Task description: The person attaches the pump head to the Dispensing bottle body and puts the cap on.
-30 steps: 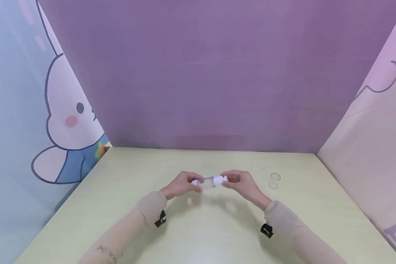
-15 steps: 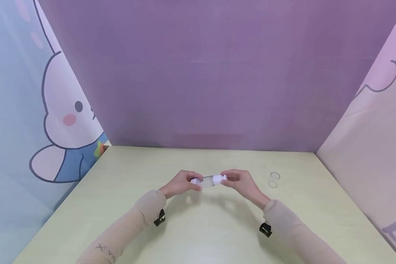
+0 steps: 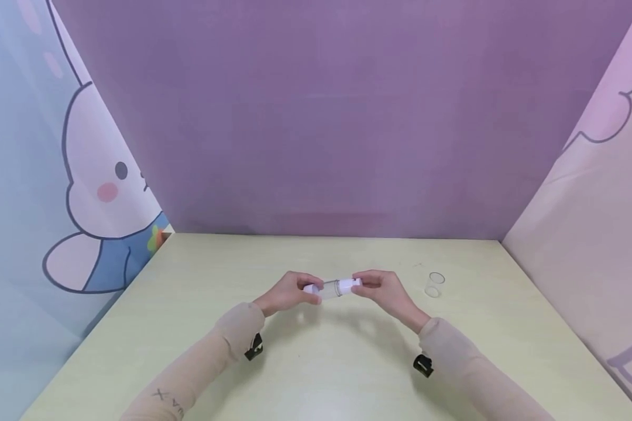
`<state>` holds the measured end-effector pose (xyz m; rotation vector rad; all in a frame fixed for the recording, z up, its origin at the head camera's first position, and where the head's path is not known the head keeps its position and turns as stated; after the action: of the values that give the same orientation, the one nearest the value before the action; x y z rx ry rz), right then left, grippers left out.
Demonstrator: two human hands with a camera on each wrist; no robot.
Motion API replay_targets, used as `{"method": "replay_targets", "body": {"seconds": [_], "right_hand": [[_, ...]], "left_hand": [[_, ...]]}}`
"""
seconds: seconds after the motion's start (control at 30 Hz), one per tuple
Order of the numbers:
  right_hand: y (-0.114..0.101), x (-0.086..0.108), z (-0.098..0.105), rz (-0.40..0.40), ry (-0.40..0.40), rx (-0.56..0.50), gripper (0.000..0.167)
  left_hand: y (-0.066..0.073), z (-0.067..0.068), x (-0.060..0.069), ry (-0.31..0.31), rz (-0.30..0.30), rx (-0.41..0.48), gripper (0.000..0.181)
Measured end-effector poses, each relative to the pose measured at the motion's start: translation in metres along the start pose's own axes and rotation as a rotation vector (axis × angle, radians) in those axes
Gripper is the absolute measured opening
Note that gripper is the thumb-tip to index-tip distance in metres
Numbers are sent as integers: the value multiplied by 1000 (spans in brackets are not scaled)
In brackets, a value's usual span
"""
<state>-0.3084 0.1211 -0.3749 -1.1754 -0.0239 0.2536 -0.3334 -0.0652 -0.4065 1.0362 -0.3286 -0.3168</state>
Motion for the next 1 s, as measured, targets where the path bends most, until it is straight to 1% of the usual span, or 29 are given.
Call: {"method": "replay_targets", "body": {"seconds": [0.23, 0.43, 0.6, 0.67, 0.83, 1.0], "right_hand": [[0, 1, -2, 6, -18, -7, 37], [2, 2, -4, -9, -48, -54, 38], [-2, 4, -6, 21, -84, -99, 40], [-4, 5, -6, 38, -89, -105, 40], [-4, 3, -5, 63, -84, -97, 39], [-4, 3, -5, 67, -85, -85, 37]], "left_hand": [[0, 1, 1, -2, 2, 3, 38], [0, 2, 0, 0, 1, 7, 37], [-2, 2, 0, 0, 4, 14, 37], [-1, 3, 0, 0, -4, 10, 38], [2, 2, 1, 2, -15, 9, 38], [2, 2, 0, 6, -9, 6, 37]]}}
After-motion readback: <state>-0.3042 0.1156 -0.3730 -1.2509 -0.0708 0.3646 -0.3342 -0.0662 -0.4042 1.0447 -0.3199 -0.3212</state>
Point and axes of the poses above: each hand's wrist, its own x-axis away from the middle knuckle, its own z-axis out of the back of the hand, y = z × x, the point moved 9 cm from there along -x, towards the middle knuckle, and after that the axes turned 1 degree about z, right-handed, at the moved point
